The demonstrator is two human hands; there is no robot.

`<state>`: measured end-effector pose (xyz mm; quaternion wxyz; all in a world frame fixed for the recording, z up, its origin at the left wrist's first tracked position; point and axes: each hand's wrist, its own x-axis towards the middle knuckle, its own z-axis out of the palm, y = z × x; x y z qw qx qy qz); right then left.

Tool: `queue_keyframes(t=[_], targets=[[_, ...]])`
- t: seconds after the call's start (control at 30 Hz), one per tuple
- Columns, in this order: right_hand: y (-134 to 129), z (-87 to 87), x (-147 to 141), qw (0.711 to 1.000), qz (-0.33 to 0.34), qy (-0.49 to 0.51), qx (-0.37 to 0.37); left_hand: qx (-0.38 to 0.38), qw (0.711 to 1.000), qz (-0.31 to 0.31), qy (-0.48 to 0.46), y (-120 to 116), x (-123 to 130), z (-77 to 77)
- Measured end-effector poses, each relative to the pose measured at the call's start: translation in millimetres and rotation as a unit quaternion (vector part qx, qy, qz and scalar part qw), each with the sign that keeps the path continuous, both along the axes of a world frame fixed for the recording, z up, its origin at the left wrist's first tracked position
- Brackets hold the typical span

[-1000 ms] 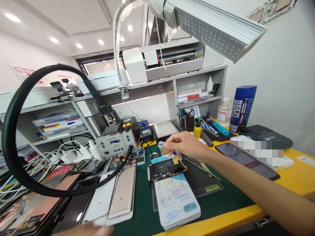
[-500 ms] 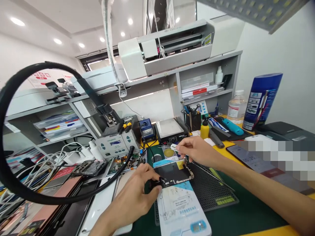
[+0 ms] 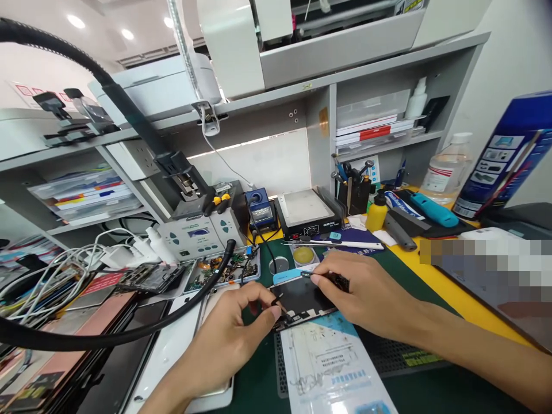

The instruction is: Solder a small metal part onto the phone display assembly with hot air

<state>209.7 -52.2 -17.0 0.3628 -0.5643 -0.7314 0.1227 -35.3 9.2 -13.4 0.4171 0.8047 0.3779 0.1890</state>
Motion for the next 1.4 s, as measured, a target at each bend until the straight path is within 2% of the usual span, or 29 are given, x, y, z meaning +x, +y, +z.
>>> queue_keyframes(t=[0.4,0.57,0.83,1.07,1.4], targets=[[0.1,-17.0,-2.3,0.986,0.039,-0.116,0.110,-0.087,0.996,-0.004,-0.033,0.6,1.4,4.0],[-0.7,-18.5,-2.8,0.984,0.038,-0.130,0.114,-0.086,0.994,-0.004,-0.062,3.3,-1.2,0.8],[-1.3,-20.1,-2.0,0.984,0.037,-0.135,0.107,-0.026,0.996,0.007,-0.084,10.7,-6.1,4.6],[-0.6,-21.0,-1.0,0.979,0.049,-0.162,0.111,0.027,0.998,0.036,-0.045,15.2,-7.0,5.8],[-0.7,-17.7,-0.2,0.966,0.062,-0.201,0.152,0.052,0.996,0.067,-0.007,17.9,-4.6,4.9]])
